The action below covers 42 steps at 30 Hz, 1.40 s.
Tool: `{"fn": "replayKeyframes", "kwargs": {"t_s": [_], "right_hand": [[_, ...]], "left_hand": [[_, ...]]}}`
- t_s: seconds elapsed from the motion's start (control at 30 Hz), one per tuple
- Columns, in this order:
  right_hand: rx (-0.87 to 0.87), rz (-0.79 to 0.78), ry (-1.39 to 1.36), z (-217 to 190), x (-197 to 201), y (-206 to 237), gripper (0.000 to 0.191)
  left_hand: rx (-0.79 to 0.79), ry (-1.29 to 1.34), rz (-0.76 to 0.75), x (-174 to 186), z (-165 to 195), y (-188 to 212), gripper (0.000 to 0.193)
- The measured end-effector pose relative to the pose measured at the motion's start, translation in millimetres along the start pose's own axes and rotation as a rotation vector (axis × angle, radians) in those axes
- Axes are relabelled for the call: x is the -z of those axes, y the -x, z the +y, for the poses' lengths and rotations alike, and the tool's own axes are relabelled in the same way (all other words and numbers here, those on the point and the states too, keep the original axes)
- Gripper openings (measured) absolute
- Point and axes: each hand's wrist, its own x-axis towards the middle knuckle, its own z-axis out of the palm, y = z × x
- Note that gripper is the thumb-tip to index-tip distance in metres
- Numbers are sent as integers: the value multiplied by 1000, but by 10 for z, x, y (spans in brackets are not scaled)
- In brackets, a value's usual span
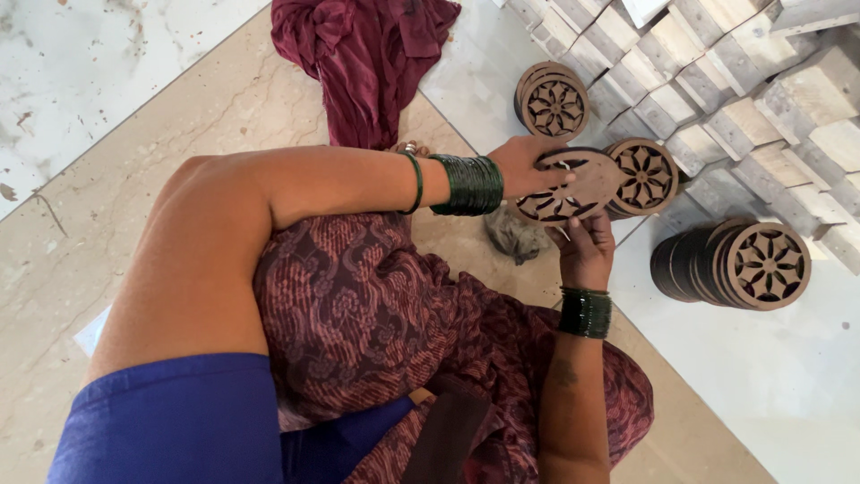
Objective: The person sits on the floor and wipes carved round wooden discs and stacked wooden containers one at a time with a cloth, then places each cleaned piece onto a pile of finished pieces beside them.
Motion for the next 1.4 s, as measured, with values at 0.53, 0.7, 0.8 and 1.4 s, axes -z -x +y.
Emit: {"fn": "replayKeyframes", "kwargs": {"t_s": [0.53, 0.7, 0.8, 1.4], "right_hand": [[6, -130, -322, -192, -11, 64, 41], [21, 56, -160, 55, 209, 5, 28], [36, 131, 95, 280, 344, -86, 22], [-28, 186, 899, 718, 320, -306, 30]], "left_hand": [[32, 167, 40, -41, -122, -72, 63], [-95, -187, 197, -273, -556, -160, 82], [-81, -274, 139, -404, -724, -192, 77], [-21, -150, -74, -286, -625, -134, 41]]}}
